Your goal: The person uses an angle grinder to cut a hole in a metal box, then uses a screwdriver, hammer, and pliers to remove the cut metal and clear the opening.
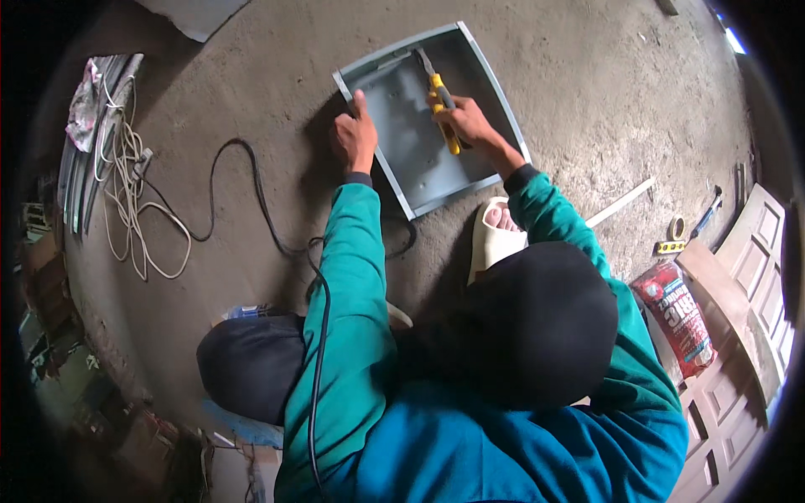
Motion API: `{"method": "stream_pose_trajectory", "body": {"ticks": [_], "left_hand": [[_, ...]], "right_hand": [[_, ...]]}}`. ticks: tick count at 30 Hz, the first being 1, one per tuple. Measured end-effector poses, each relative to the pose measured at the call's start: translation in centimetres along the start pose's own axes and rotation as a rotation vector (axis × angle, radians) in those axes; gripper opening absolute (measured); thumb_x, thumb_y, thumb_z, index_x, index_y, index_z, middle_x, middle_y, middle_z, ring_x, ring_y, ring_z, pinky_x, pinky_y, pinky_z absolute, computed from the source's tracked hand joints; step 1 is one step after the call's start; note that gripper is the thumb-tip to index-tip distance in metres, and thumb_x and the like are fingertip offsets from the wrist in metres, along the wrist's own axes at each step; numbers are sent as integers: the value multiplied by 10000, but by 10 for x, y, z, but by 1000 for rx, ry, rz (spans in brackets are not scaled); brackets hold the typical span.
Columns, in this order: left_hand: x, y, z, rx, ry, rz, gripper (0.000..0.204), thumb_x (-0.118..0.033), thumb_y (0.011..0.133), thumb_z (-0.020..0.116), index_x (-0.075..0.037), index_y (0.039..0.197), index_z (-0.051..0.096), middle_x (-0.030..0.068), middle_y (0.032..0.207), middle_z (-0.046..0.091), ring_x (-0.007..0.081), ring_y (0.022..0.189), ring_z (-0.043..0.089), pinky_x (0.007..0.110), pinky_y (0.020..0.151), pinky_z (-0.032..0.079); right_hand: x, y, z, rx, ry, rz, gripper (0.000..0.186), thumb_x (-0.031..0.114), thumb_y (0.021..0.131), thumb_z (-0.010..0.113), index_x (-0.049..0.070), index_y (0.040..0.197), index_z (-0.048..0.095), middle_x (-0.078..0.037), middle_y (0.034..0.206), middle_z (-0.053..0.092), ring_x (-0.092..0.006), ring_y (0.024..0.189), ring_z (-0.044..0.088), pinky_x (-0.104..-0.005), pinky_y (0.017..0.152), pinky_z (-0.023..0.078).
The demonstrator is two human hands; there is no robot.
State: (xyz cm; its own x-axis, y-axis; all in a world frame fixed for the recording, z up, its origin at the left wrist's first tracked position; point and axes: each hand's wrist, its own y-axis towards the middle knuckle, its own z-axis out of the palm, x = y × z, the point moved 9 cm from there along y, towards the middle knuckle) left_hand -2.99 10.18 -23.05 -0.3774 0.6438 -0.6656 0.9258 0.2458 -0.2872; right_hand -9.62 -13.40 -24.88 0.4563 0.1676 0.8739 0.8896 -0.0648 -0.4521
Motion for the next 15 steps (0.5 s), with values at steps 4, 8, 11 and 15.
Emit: {"method": "stream_pose_trajectory", "body": {"ticks": [4,8,11,15], "left_hand": [[-2,0,-2,2,45,7,966,-757,820,410,191,698,555,358,733,573,437,749,612,507,687,444],[-3,0,-4,-37,57,27,976,-763,821,393,191,714,571,372,750,579,462,792,621,513,703,448],[-7,2,-6,-88,121,83,933,-735,858,325,125,674,636,326,713,601,451,714,632,518,614,452],[-4,1,-3,-83,117,92,921,-715,873,325,127,659,631,326,680,588,459,680,622,518,597,444]], "right_hand": [[2,7,7,41,89,-20,355,203,793,598,25,1094,660,-69,754,605,-164,679,579,-323,632,477],[20,4,5,33,97,11,314,198,795,599,-22,1010,659,-59,685,583,-160,605,566,-310,575,477],[48,6,-9,58,-2,77,291,212,813,575,-40,937,649,-66,656,582,-171,570,566,-322,550,481],[107,9,-25,301,-100,-274,342,268,879,479,-29,792,625,-124,684,630,-189,603,617,-346,531,496]]}}
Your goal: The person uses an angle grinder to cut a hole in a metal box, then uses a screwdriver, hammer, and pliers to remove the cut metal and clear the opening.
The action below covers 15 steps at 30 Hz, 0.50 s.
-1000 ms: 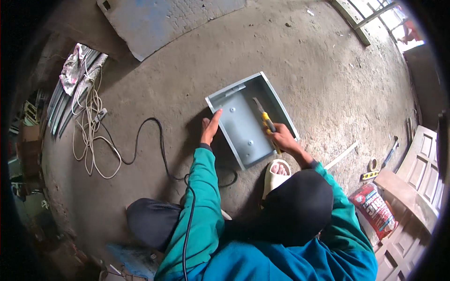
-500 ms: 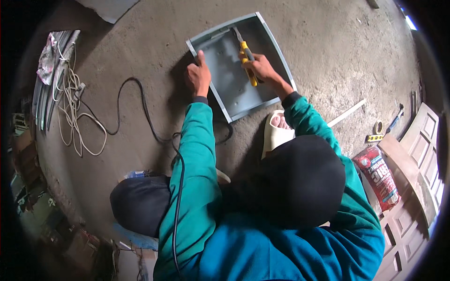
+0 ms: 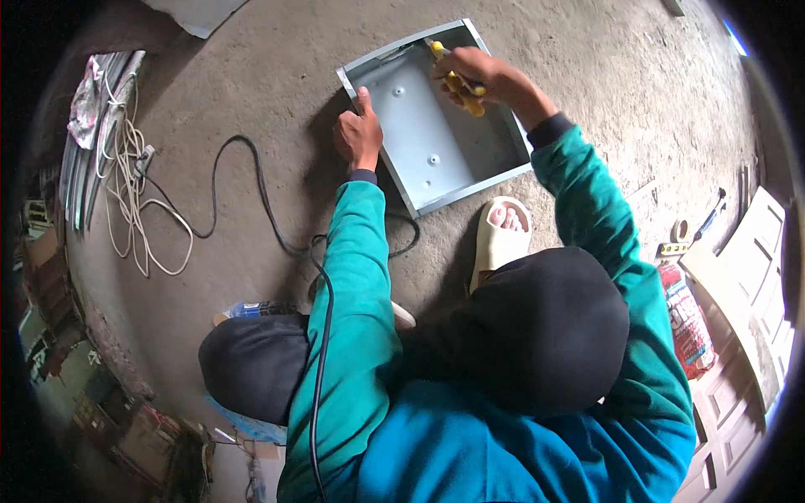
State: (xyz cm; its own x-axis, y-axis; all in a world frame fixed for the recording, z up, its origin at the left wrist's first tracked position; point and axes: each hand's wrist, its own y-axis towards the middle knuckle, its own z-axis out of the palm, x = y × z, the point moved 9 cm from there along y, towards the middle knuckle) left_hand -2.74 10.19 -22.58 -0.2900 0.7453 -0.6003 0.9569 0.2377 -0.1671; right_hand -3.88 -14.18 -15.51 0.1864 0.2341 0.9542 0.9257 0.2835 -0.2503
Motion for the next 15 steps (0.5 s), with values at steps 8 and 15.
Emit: {"method": "stream_pose_trajectory", "body": {"ticks": [8,15], "left_hand": [[1,3,5,53,-65,-25,987,-742,843,375,214,702,571,412,738,552,500,806,612,525,718,447],[9,4,13,76,26,-16,895,-702,879,323,108,694,656,329,749,612,464,745,632,525,632,470]], "right_hand": [[-98,-11,40,-293,57,334,117,124,803,562,15,818,600,-43,660,557,-144,584,569,-310,527,465],[-31,3,-7,-63,184,123,259,264,875,527,24,882,623,-97,753,619,-211,723,649,-348,605,531]]}}
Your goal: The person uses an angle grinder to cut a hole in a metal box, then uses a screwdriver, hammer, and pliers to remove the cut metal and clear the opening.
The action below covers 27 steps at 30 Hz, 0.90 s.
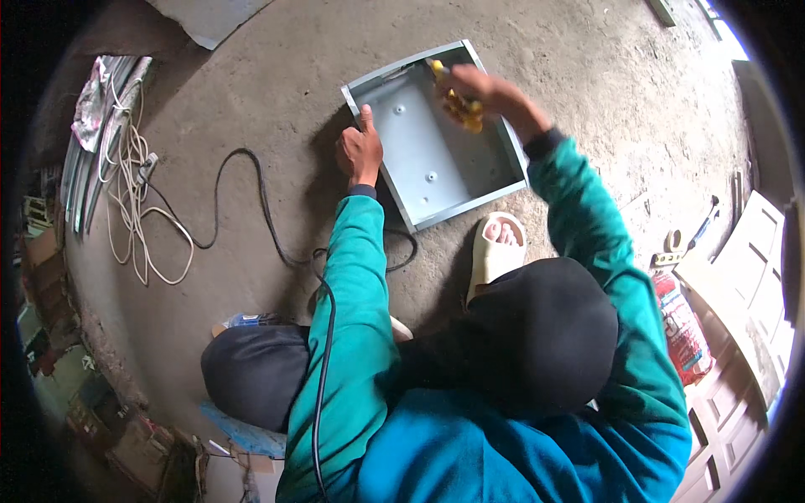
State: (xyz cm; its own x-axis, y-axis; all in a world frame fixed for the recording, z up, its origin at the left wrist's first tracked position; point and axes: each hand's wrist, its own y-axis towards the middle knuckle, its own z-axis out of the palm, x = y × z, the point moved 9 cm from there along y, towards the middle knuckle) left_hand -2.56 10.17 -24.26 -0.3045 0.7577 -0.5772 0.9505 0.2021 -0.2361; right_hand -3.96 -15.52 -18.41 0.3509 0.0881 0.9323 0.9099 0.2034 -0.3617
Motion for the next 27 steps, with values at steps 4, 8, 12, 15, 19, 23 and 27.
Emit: {"method": "stream_pose_trajectory", "body": {"ticks": [4,8,12,15,19,23,27], "left_hand": [[-1,-1,6,-26,-20,26,879,-687,888,323,104,707,662,327,762,617,471,753,629,536,640,477],[1,0,6,-56,-5,-33,877,-689,887,316,95,711,669,313,767,629,468,751,631,534,648,477],[5,1,7,-18,87,-64,865,-695,883,331,77,694,673,305,758,631,456,750,638,531,635,480],[-4,-1,6,-66,76,49,845,-668,901,317,68,685,671,295,770,640,445,772,646,521,647,496],[-7,-4,9,-46,-66,1,954,-703,876,368,223,769,571,391,765,576,500,808,616,527,681,456],[-5,-4,10,-14,-15,-80,905,-686,874,406,190,763,601,379,765,585,499,796,613,516,675,463],[-8,-4,9,-12,-17,-26,873,-654,894,405,179,738,612,367,752,590,479,777,627,501,652,468]], "right_hand": [[10,3,16,157,-489,-171,206,211,837,597,9,878,608,-53,701,616,-195,624,614,-342,569,509],[-65,-10,27,-238,-245,235,113,140,811,588,33,785,561,-39,641,572,-160,558,578,-340,511,466],[-35,2,2,-130,-617,282,262,230,833,523,-25,854,579,-88,678,597,-210,632,622,-377,524,515],[0,8,-16,33,-364,286,291,220,827,497,-63,800,560,-120,707,648,-223,629,680,-364,513,577],[-10,0,2,-32,-428,178,272,179,817,524,-86,830,585,-148,736,663,-261,680,692,-389,562,567],[-21,-21,11,-506,-681,-107,279,178,796,551,-94,836,600,-134,717,649,-236,643,654,-391,575,512],[-15,-2,-18,-164,-621,288,319,209,797,547,-105,801,597,-165,708,657,-246,653,672,-397,513,531]]}}
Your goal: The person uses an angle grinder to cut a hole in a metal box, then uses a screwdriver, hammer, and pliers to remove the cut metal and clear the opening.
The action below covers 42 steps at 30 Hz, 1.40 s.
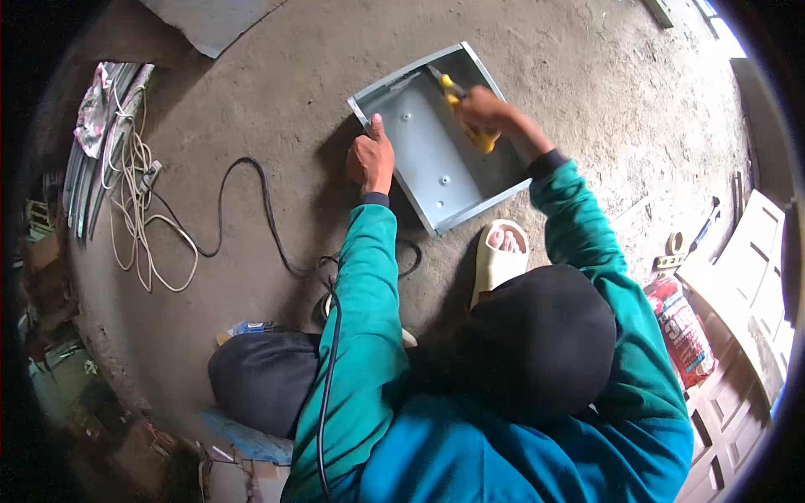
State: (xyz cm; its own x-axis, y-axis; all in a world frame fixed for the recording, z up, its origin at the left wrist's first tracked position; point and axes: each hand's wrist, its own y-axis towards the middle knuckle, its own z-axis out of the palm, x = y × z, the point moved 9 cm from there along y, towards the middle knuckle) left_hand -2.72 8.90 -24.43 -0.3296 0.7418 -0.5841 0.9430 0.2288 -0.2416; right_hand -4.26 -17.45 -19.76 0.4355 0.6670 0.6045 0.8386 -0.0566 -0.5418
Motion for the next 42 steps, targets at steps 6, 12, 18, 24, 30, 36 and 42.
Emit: {"method": "stream_pose_trajectory", "body": {"ticks": [6,12,18,24,30,36,42], "left_hand": [[-6,-3,1,19,141,16,823,-670,898,332,59,755,688,295,830,651,450,817,647,506,689,513],[-6,-5,0,41,144,-26,816,-667,899,329,54,792,695,281,851,658,445,852,642,513,706,505],[-17,-15,-5,139,-122,43,649,-541,950,356,13,899,691,285,902,643,458,915,606,476,798,475],[-25,-12,5,62,-83,20,734,-574,929,424,119,903,664,310,839,642,406,803,658,466,666,494],[-12,-14,8,37,-269,59,729,-558,958,361,89,821,668,299,780,634,452,777,629,488,620,487],[-16,-10,3,-61,-25,98,699,-461,985,311,67,684,658,299,720,611,479,739,620,511,635,487],[-16,-19,-5,-174,138,140,706,-491,970,320,49,680,669,266,750,643,414,722,644,469,594,501]], "right_hand": [[9,3,-16,79,-80,-27,313,225,791,582,-85,835,603,-160,724,654,-288,633,678,-402,555,558],[-44,-5,42,-214,78,-12,327,249,752,632,-75,794,632,-141,664,631,-228,635,643,-377,569,494],[-39,6,25,-119,106,63,368,284,643,729,-18,848,684,-171,776,682,-226,667,647,-378,618,524],[-25,-3,52,-81,250,-192,314,288,756,627,-25,777,635,-197,638,590,-273,589,587,-420,585,466],[-34,-7,54,-245,37,-119,254,181,683,631,-63,754,643,-254,751,637,-363,645,636,-449,600,510],[31,-1,13,123,-161,-167,326,259,782,641,-59,852,644,-218,783,662,-308,703,664,-419,611,519],[24,-8,10,112,-272,-113,314,231,825,589,-51,962,610,-208,808,654,-319,746,676,-420,591,518]]}}
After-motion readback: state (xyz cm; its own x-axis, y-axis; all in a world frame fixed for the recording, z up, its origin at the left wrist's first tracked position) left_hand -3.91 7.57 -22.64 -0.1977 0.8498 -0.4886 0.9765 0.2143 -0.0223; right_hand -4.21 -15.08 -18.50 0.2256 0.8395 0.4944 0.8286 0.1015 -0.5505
